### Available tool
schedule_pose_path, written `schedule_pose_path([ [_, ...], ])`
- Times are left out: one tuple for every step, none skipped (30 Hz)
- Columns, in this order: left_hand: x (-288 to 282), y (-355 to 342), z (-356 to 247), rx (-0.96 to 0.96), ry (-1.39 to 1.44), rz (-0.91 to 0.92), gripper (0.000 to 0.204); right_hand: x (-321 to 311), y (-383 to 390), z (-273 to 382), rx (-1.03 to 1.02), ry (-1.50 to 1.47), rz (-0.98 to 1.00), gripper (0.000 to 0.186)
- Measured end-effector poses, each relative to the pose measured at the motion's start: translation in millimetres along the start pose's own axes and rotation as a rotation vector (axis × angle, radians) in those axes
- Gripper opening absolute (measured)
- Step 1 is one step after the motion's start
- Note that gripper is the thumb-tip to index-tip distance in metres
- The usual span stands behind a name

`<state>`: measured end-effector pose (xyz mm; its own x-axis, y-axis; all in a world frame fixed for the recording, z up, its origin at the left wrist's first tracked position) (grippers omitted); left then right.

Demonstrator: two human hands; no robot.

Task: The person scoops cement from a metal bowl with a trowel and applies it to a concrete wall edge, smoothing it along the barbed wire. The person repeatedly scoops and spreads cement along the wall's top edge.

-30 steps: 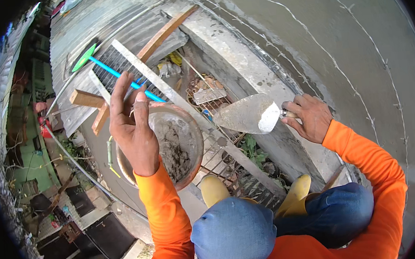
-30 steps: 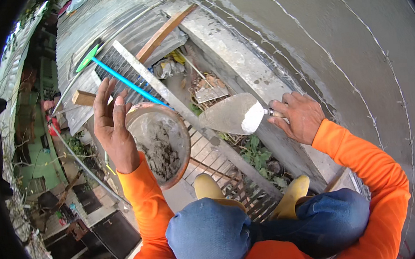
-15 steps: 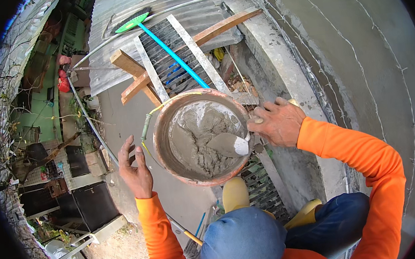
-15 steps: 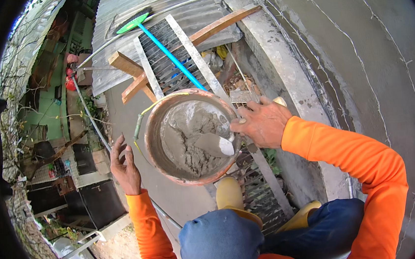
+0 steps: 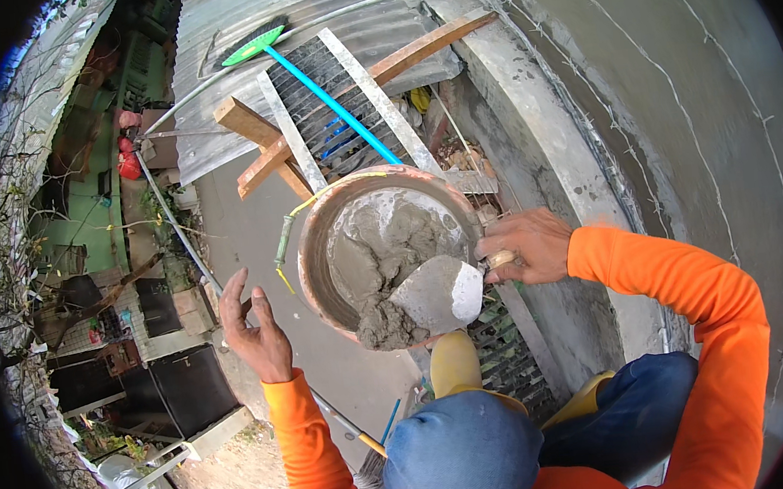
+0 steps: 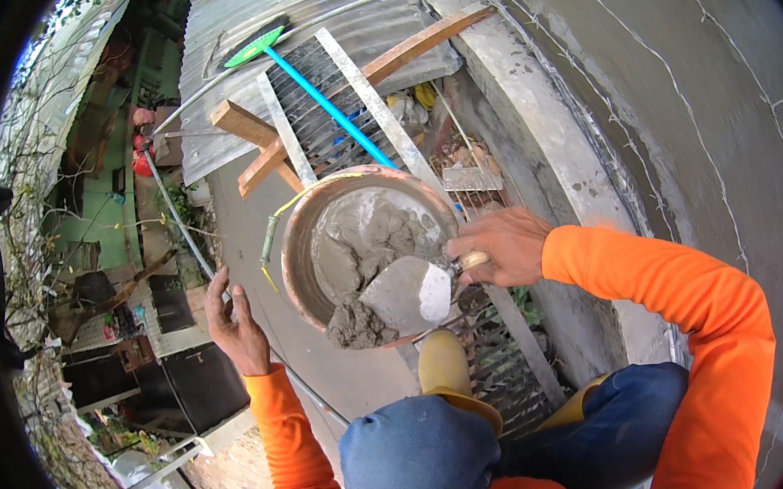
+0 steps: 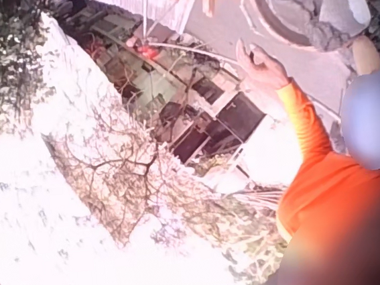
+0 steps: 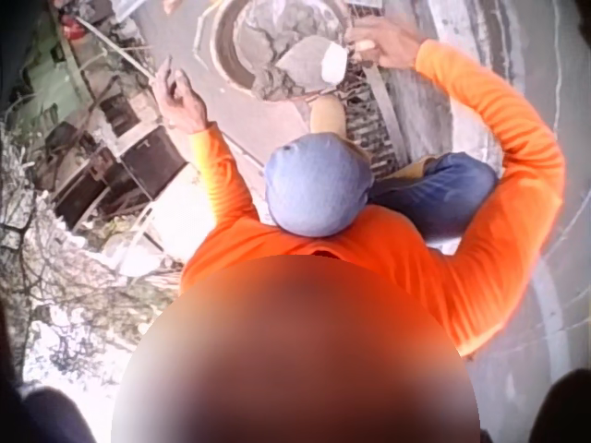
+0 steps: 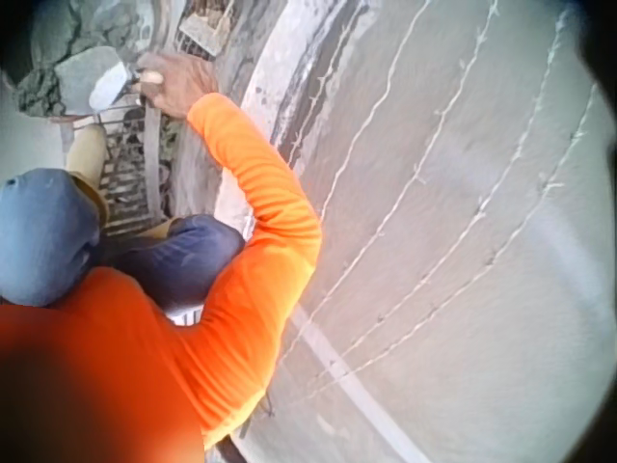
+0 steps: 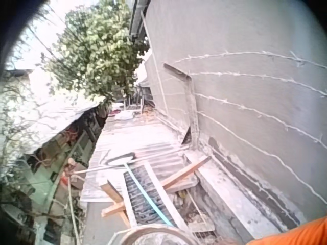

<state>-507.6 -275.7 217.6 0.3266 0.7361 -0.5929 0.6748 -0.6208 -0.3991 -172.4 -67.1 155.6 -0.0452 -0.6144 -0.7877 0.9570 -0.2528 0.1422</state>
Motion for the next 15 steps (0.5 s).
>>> schedule_pose_path([
  [-1.9, -1.3, -2.5, 0.001, 0.002, -0.004, 0.028, 2.5, 5.3, -1.5, 0.008, -0.053, -0.026, 0.033],
  [-4.8, -2.9, -5.9, 0.003, 0.002, -0.005, 0.028, 5.3, 10.8, -1.3, 0.004, -0.103, -0.057, 0.034],
  [-7.2, -5.5, -10.3, 0.008, -0.007, -0.011, 0.028, 5.3, 17.0, -0.5, -0.011, -0.122, -0.113, 0.036],
  [-8.3, -7.8, -15.9, 0.013, -0.011, -0.015, 0.029, 9.6, 20.5, 0.7, 0.002, -0.123, -0.160, 0.036],
  [-7.0, -9.7, -23.4, 0.021, -0.021, -0.022, 0.029, 14.8, 26.0, 1.0, 0.040, -0.114, -0.189, 0.036],
  [-2.3, -11.1, -32.2, 0.021, 0.046, -0.039, 0.029, 21.0, 32.0, -2.6, 0.119, -0.109, -0.184, 0.037],
  [3.5, -11.9, -43.6, 0.024, 0.100, -0.053, 0.030, 21.6, 38.0, -0.2, 0.111, -0.102, -0.255, 0.036],
  [11.4, -13.5, -56.9, 0.032, 0.149, -0.066, 0.030, 23.5, 40.8, 3.2, 0.074, -0.133, -0.306, 0.036],
  [21.0, -16.4, -67.3, -0.019, 0.240, -0.089, 0.032, 29.4, 46.7, 1.0, 0.120, -0.160, -0.280, 0.036],
  [30.4, -12.9, -87.9, 0.015, 0.323, -0.076, 0.034, 29.7, 58.7, 2.9, 0.096, -0.222, -0.338, 0.036],
  [42.5, -16.3, -107.8, 0.041, 0.352, -0.095, 0.036, 31.7, 75.7, 3.8, 0.095, -0.261, -0.399, 0.036],
  [55.3, -15.8, -127.1, 0.022, 0.437, -0.087, 0.037, 37.6, 96.2, 2.2, 0.145, -0.292, -0.418, 0.036],
  [70.7, -12.0, -152.4, 0.064, 0.494, -0.042, 0.038, 41.6, 118.3, 0.4, 0.199, -0.321, -0.465, 0.035],
  [87.8, -10.9, -174.7, 0.075, 0.605, -0.023, 0.039, 44.7, 146.4, -1.8, 0.279, -0.345, -0.507, 0.036],
  [112.7, -11.1, -194.4, 0.035, 0.686, 0.074, 0.040, 48.0, 173.1, -1.8, 0.315, -0.367, -0.559, 0.036],
])
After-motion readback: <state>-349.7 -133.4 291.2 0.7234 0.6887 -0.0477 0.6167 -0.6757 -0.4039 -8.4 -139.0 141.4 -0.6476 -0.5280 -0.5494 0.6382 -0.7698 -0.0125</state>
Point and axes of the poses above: each hand's wrist, its own y-axis away from the middle knuckle, its own x-axis out of the palm, z = x × y, the point moved 7 cm from there along -y, towards the middle knuckle, and after that the axes turned 1 degree about -x, right-handed, at the moved point
